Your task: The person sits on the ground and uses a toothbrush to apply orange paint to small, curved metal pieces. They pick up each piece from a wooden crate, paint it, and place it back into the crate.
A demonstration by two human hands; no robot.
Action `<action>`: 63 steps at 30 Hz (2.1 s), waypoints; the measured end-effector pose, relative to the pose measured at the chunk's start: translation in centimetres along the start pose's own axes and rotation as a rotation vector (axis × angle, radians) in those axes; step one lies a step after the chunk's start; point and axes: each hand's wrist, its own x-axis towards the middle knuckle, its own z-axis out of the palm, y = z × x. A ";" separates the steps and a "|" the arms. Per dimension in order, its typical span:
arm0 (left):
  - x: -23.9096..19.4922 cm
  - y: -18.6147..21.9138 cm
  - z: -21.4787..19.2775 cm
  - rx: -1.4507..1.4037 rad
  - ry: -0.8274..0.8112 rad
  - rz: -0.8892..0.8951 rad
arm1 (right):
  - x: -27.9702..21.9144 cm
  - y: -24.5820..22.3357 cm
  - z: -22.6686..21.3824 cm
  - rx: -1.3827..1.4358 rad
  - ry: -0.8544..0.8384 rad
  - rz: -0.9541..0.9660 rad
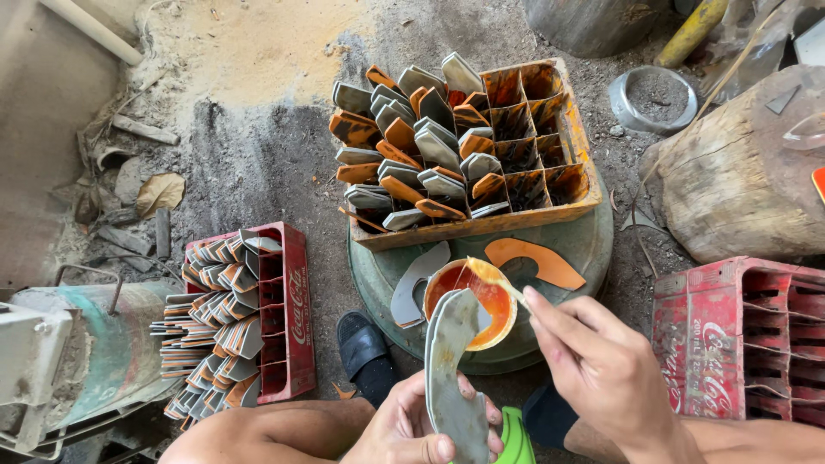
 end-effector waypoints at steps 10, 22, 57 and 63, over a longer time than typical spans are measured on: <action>0.0 -0.2 0.1 -0.062 -0.017 0.052 | -1.3 -0.5 1.5 0.181 -0.021 -0.085; -0.4 -0.2 -0.1 -0.112 0.001 0.114 | -1.5 -0.6 2.1 0.158 -0.085 0.026; 0.5 2.9 1.5 1.872 0.663 0.211 | 0.0 1.4 -1.3 -0.437 -0.257 0.151; 0.4 3.0 1.3 1.846 0.650 0.205 | 0.0 0.3 0.0 -0.194 -0.351 -0.085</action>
